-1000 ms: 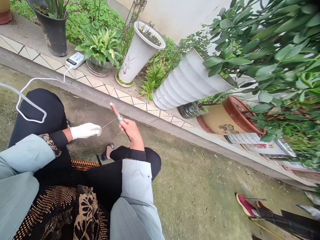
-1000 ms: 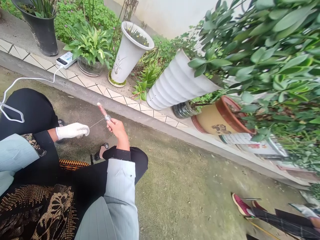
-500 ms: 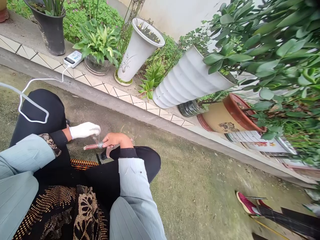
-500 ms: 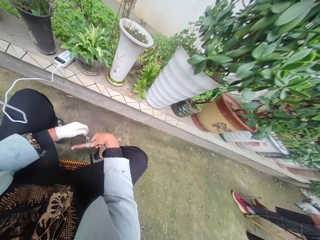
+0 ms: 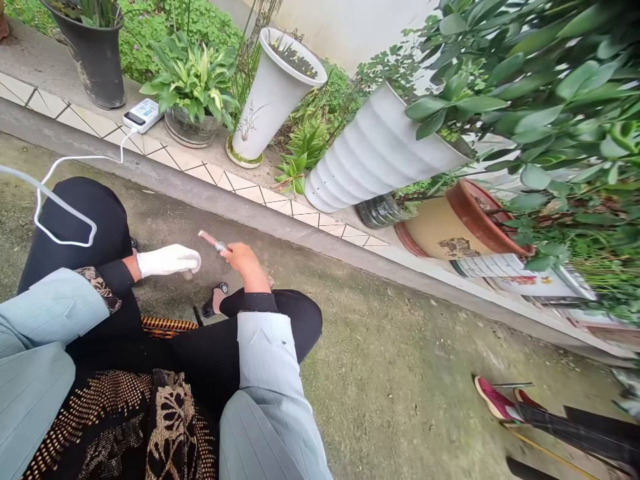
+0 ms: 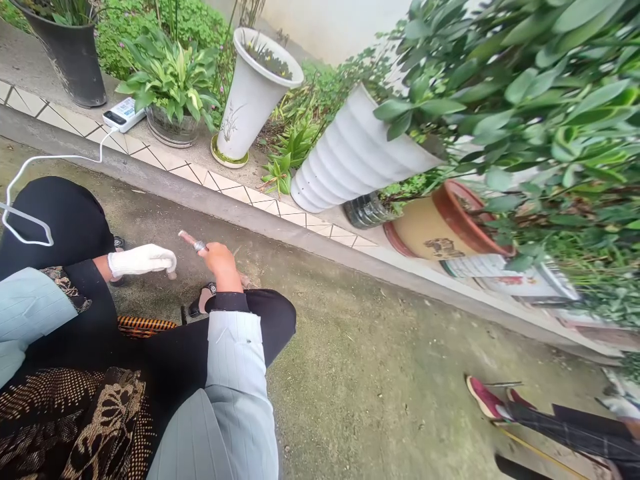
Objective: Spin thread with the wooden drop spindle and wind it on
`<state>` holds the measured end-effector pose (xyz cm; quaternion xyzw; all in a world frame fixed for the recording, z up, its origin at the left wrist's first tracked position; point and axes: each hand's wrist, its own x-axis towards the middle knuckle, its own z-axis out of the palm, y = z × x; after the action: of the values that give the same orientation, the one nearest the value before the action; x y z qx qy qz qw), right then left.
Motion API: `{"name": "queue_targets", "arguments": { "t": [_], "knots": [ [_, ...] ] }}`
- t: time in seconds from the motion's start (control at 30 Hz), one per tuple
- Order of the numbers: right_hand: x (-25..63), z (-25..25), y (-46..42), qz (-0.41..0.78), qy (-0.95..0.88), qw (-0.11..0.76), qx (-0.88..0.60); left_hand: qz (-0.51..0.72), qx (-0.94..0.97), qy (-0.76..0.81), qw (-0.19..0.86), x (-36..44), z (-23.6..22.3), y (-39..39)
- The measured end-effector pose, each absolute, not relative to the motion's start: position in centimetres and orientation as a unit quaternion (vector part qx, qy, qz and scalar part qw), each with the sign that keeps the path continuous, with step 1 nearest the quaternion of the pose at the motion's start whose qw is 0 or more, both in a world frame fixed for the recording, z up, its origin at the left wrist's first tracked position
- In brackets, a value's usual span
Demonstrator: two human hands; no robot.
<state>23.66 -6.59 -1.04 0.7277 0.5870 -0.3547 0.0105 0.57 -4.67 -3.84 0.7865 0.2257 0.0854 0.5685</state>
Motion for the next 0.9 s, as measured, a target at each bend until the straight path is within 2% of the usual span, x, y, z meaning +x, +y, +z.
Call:
{"name": "queue_targets", "arguments": {
  "t": [0.07, 0.13, 0.23, 0.27, 0.33, 0.43, 0.5, 0.57, 0.7, 0.9],
  "knots": [
    [23.0, -1.3, -6.8, -0.386, 0.604, 0.107, 0.689, 0.098, 0.798, 0.257, 0.536, 0.3, -3.8, -4.4],
    [22.7, -1.1, -7.2, -0.468, 0.604, 0.155, 0.626, 0.107, 0.805, 0.277, 0.514, 0.2, -3.9, -4.1],
    [22.9, 0.0, -8.0, -0.632, 0.597, 0.139, 0.474, 0.115, 0.796, 0.280, 0.524, 0.2, -4.4, -3.9],
    [23.1, 0.5, -8.2, -0.673, 0.594, 0.094, 0.431, 0.120, 0.787, 0.277, 0.538, 0.2, -4.5, -3.9],
    [23.6, 1.5, -8.5, -0.695, 0.584, -0.064, 0.414, 0.134, 0.757, 0.275, 0.577, 0.5, -4.7, -4.2],
    [24.2, 2.1, -8.3, -0.618, 0.501, -0.358, 0.489, 0.128, 0.727, 0.262, 0.621, 0.9, -4.7, -4.7],
    [24.4, 1.7, -7.9, -0.566, 0.430, -0.460, 0.532, 0.098, 0.742, 0.237, 0.619, 1.0, -4.3, -5.0],
    [24.7, 0.9, -7.4, -0.531, 0.413, -0.444, 0.592, 0.072, 0.767, 0.203, 0.605, 0.9, -3.9, -5.2],
    [25.4, -0.5, -6.7, -0.468, 0.460, -0.296, 0.694, 0.060, 0.784, 0.186, 0.589, 0.6, -3.3, -5.1],
    [26.1, -1.1, -6.8, -0.487, 0.488, -0.248, 0.681, 0.040, 0.810, 0.151, 0.565, -0.2, -2.4, -4.7]
  ]
}}
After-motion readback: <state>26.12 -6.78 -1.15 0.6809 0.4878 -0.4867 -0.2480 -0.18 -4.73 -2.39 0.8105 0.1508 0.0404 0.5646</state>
